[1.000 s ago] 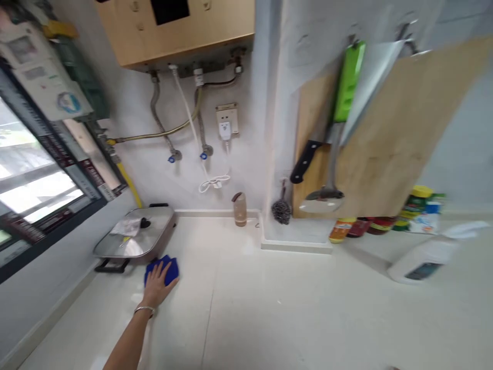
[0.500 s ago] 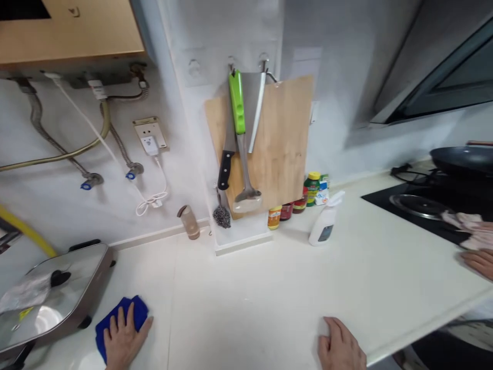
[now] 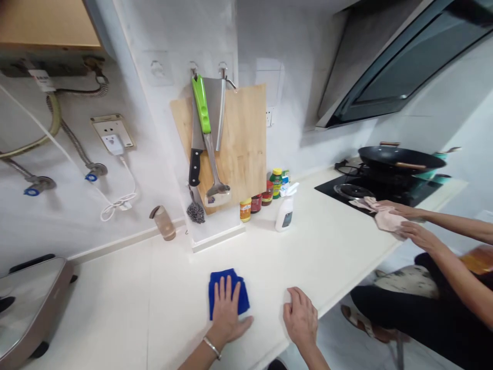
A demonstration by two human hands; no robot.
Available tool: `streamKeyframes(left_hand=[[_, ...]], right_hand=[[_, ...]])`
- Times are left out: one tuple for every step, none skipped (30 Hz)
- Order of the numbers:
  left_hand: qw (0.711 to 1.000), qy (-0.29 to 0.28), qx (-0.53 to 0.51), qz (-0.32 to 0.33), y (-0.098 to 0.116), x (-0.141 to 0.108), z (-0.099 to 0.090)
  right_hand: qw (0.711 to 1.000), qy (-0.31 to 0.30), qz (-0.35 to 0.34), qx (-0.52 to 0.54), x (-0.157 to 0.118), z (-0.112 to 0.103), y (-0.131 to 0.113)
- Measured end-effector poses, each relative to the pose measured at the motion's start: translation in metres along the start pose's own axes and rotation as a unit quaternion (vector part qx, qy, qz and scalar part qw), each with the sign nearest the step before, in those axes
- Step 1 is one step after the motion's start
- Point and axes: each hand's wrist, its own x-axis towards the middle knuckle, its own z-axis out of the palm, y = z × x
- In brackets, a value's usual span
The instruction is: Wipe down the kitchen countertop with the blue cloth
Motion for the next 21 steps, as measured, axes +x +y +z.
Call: streamKeyframes(left_hand=[[0.999,-0.012,-0.020,0.035,0.016,0.003,0.002],[0.996,-0.023,-0.040,0.071,0.029,0.004,0.002],[0.992,-0.028,-0.059,0.104,0.035,0.004,0.001],[0.988,-0.026,-0.074,0.130,0.037,0.003,-0.002],[0.986,-0.016,-0.084,0.143,0.033,0.001,-0.005],[0.986,0.002,-0.088,0.140,0.024,0.000,-0.009],[0.989,0.027,-0.088,0.118,0.012,-0.002,-0.013],[0.992,0.055,-0.084,0.082,-0.004,-0.004,-0.016],[0.993,0.080,-0.079,0.038,-0.021,-0.006,-0.019],[0.992,0.103,-0.073,-0.009,-0.039,-0.008,-0.021],[0.990,0.117,-0.064,-0.051,-0.057,-0.011,-0.023],[0.987,0.126,-0.050,-0.091,-0.073,-0.013,-0.023],[0.983,0.130,-0.035,-0.125,-0.086,-0.016,-0.023],[0.980,0.130,-0.021,-0.151,-0.097,-0.019,-0.023],[0.977,0.129,-0.006,-0.167,-0.106,-0.021,-0.021],[0.976,0.130,0.007,-0.172,-0.112,-0.023,-0.019],[0.976,0.133,0.018,-0.170,-0.115,-0.025,-0.017],[0.976,0.138,0.029,-0.164,-0.117,-0.026,-0.015],[0.976,0.143,0.038,-0.157,-0.118,-0.026,-0.013],[0.976,0.146,0.045,-0.153,-0.118,-0.026,-0.011],[0.976,0.146,0.049,-0.151,-0.118,-0.026,-0.010]], right_hand=[[1.000,0.003,-0.002,-0.001,0.000,-0.001,0.000],[1.000,0.005,-0.003,-0.001,0.000,-0.002,0.001],[1.000,0.007,-0.006,0.001,-0.001,-0.003,0.001],[1.000,0.008,-0.012,0.006,-0.001,-0.005,0.000],[1.000,0.009,-0.021,0.015,0.000,-0.007,-0.002],[0.999,0.008,-0.035,0.025,0.000,-0.009,-0.006],[0.998,0.005,-0.052,0.037,0.001,-0.011,-0.012],[0.996,-0.001,-0.073,0.048,0.002,-0.013,-0.021],[0.994,-0.010,-0.096,0.059,0.003,-0.014,-0.033],[0.990,-0.021,-0.121,0.068,0.004,-0.014,-0.047],[0.986,-0.034,-0.146,0.077,0.004,-0.013,-0.063],[0.980,-0.049,-0.172,0.084,0.004,-0.011,-0.080],[0.975,-0.063,-0.194,0.090,0.004,-0.008,-0.097],[0.970,-0.075,-0.211,0.094,0.002,-0.005,-0.112],[0.965,-0.095,-0.225,0.095,0.001,-0.002,-0.124],[0.959,-0.125,-0.237,0.094,-0.001,0.000,-0.134],[0.954,-0.150,-0.243,0.093,-0.003,0.001,-0.141],[0.949,-0.174,-0.248,0.092,-0.004,0.002,-0.144],[0.944,-0.192,-0.253,0.091,-0.004,0.001,-0.144],[0.940,-0.205,-0.259,0.092,-0.003,0.000,-0.141],[0.936,-0.214,-0.264,0.092,-0.001,-0.003,-0.135]])
